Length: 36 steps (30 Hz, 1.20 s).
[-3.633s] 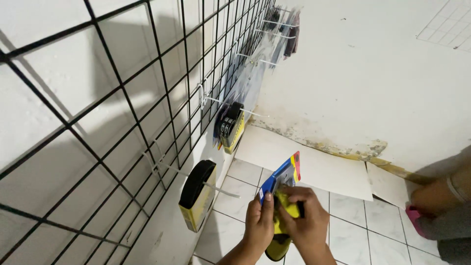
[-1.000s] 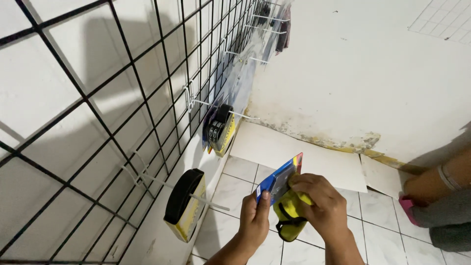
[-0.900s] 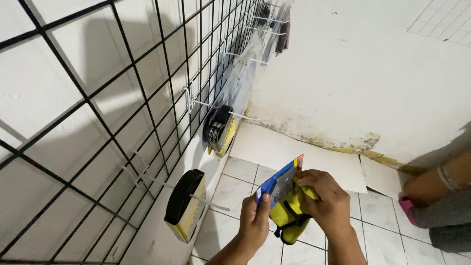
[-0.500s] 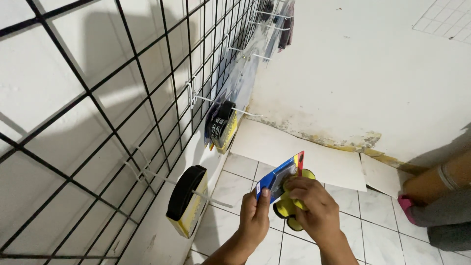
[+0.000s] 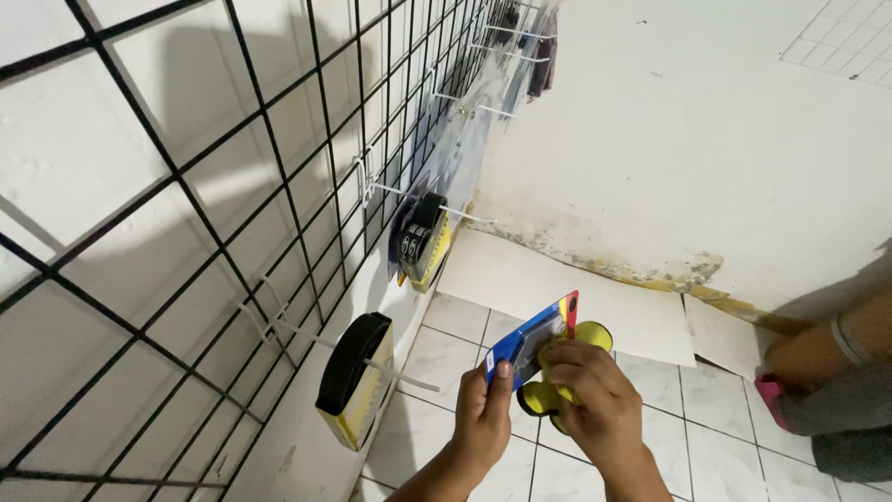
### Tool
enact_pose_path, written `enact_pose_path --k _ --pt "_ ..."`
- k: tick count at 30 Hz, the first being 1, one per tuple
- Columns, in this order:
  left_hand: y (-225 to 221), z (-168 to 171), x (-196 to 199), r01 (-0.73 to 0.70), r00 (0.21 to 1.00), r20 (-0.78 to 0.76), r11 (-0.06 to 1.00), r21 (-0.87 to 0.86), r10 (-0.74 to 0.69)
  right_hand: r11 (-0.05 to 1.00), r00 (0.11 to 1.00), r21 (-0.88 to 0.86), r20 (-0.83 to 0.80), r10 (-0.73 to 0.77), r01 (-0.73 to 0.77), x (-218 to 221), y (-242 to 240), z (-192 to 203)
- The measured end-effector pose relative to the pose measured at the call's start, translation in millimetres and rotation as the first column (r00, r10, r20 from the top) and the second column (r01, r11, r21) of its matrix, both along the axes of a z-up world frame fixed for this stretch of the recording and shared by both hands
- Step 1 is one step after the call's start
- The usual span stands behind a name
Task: The person wipes the front and back of a small packaged item with a yellow cloth, then flips it over to wipe the other side. The person continues to wipe the package thoroughly on all visible sides.
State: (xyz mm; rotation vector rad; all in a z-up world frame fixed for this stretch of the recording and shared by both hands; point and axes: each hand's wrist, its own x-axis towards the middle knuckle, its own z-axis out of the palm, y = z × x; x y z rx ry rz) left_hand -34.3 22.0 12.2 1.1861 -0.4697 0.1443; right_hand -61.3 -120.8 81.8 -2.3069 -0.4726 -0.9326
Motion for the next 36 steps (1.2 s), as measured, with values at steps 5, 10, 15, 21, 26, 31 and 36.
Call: enact_pose_path --k 5,10,15,21,26,31,36 --pt "3.3 -4.7 -4.3 -0.012 0.997 -0.07 0.999 0.032 0.014 0.982 0.985 0.1 -0.079 -0.153 0.161 6.5 -9.0 7.5" --pt "-0.5 -14.4 -0.4 0.02 0.996 -0.091 0.999 -0.035 -0.023 0.993 0.998 0.102 -0.029 -0.063 0.066 -4.1 -2.6 2.7" --pt "-3.6 -25.5 -2.4 -0.004 0.993 -0.116 1.0 0.001 0.004 0.977 0.987 0.149 -0.084 -0.139 0.15 -1.1 -5.2 5.6" --pt "-13.7 -47.5 -1.6 -0.061 0.975 -0.211 0.997 0.05 0.07 0.938 0.962 0.218 -0.018 -0.272 0.269 3.1 -0.5 18.6" --pt "-9.6 -34.4 0.7 -0.032 0.989 -0.147 0.998 -0.047 0.025 0.928 0.955 0.234 -0.126 -0.267 0.29 -0.3 -8.7 5.2" --pt "-22.2 -55.3 -0.4 -0.082 0.955 -0.258 0.968 0.239 0.144 0.913 0.951 0.265 -0.079 -0.3 0.31 1.5 -12.2 25.1" --pt "-26.8 -55.5 5.9 -0.12 0.977 -0.148 0.966 0.229 0.156 0.926 0.963 0.264 -0.056 -0.265 0.27 1.0 -12.8 29.8"
